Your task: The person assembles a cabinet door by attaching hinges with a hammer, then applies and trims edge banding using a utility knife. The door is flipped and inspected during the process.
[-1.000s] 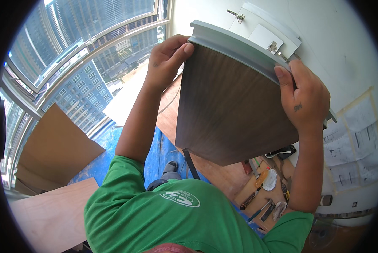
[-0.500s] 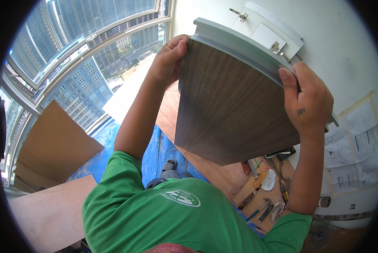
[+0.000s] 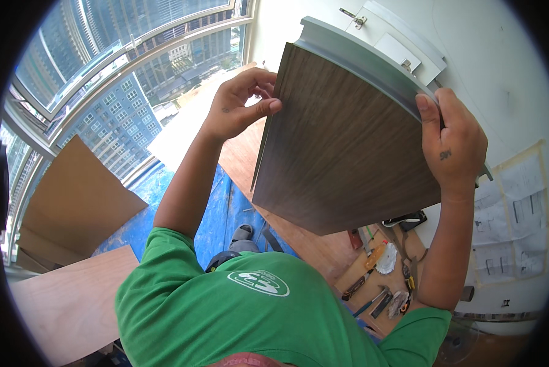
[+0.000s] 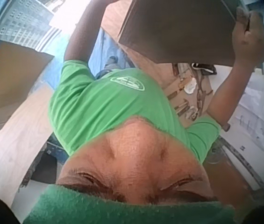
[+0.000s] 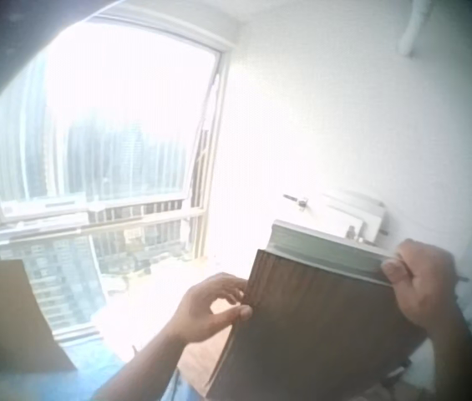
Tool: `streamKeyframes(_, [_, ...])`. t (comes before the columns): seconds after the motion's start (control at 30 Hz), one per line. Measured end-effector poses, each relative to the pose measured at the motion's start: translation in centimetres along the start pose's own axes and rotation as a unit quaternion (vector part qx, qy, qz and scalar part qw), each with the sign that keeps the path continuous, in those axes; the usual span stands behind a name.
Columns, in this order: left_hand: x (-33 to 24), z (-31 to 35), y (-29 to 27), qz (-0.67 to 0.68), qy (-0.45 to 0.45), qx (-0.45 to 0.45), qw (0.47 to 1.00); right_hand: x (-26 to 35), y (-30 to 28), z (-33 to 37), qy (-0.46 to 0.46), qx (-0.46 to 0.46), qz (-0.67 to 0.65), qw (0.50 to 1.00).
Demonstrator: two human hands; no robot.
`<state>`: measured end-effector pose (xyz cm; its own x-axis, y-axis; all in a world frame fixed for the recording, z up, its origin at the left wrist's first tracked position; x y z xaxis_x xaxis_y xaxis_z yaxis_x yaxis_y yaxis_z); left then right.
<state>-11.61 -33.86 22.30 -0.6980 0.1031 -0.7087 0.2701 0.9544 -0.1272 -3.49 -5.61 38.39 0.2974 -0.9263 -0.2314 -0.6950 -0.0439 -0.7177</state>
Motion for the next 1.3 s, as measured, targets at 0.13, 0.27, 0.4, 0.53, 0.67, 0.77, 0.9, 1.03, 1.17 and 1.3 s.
streamKeyframes(0.13, [-0.3, 2.2, 0.2, -0.126, -0.001, -0.045, 0.991, 0.2, 0.0, 0.1, 0.005, -0.008, 0.001, 1.000])
streamKeyframes(0.27, [0.0, 2.6, 0.1, -0.127, -0.008, -0.069, 0.989, 0.1, -0.1, 0.1, 0.008, -0.005, 0.002, 1.000])
streamKeyframes(0.4, [1.5, 2.7, 0.0, -0.076, -0.048, -0.055, 0.994, 0.2, -0.2, 0.3, 0.011, -0.003, -0.001, 1.000])
streamKeyframes(0.53, [3.6, 2.3, -0.5, 0.001, -0.065, -0.036, 0.997, 0.5, -0.5, 0.2, -0.001, -0.014, 0.000, 1.000])
streamKeyframes(0.67, [2.5, 2.2, -0.8, -0.047, -0.059, -0.030, 0.997, 0.4, -0.3, 0.1, 0.002, -0.008, 0.001, 1.000])
streamKeyframes(0.77, [-1.6, 2.4, -0.1, -0.199, 0.008, -0.036, 0.979, 0.6, -0.3, 0.2, 0.010, -0.005, 0.009, 1.000])
streamKeyframes(0.9, [-3.4, 2.5, 0.3, -0.270, 0.037, -0.021, 0.962, 0.7, -0.6, 0.5, 0.022, -0.009, 0.002, 1.000])
streamKeyframes(1.03, [0.6, 2.0, 0.7, -0.087, -0.057, -0.019, 0.994, -0.1, -0.6, 1.0, 0.009, -0.006, -0.012, 1.000])
streamKeyframes(1.17, [-5.3, 0.7, -0.2, -0.261, 0.175, -0.136, 0.940, 0.1, -0.4, 0.7, -0.039, -0.029, -0.017, 0.999])
streamKeyframes(1.3, [-15.7, -4.8, 1.3, -0.532, 0.330, 0.032, 0.779, 2.1, -2.5, -0.3, -0.057, 0.068, -0.099, 0.991])
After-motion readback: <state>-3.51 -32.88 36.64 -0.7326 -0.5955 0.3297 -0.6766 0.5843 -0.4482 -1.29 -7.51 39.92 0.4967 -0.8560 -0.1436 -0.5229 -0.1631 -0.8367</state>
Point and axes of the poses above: each hand's wrist, its own z-axis away from the middle knuckle, its own y-axis out of the palm, x = y × z, the point moved 8 cm from there along -z, towards the middle knuckle, and after that the axes turned 6 degrees about x, right-handed, at the moved point
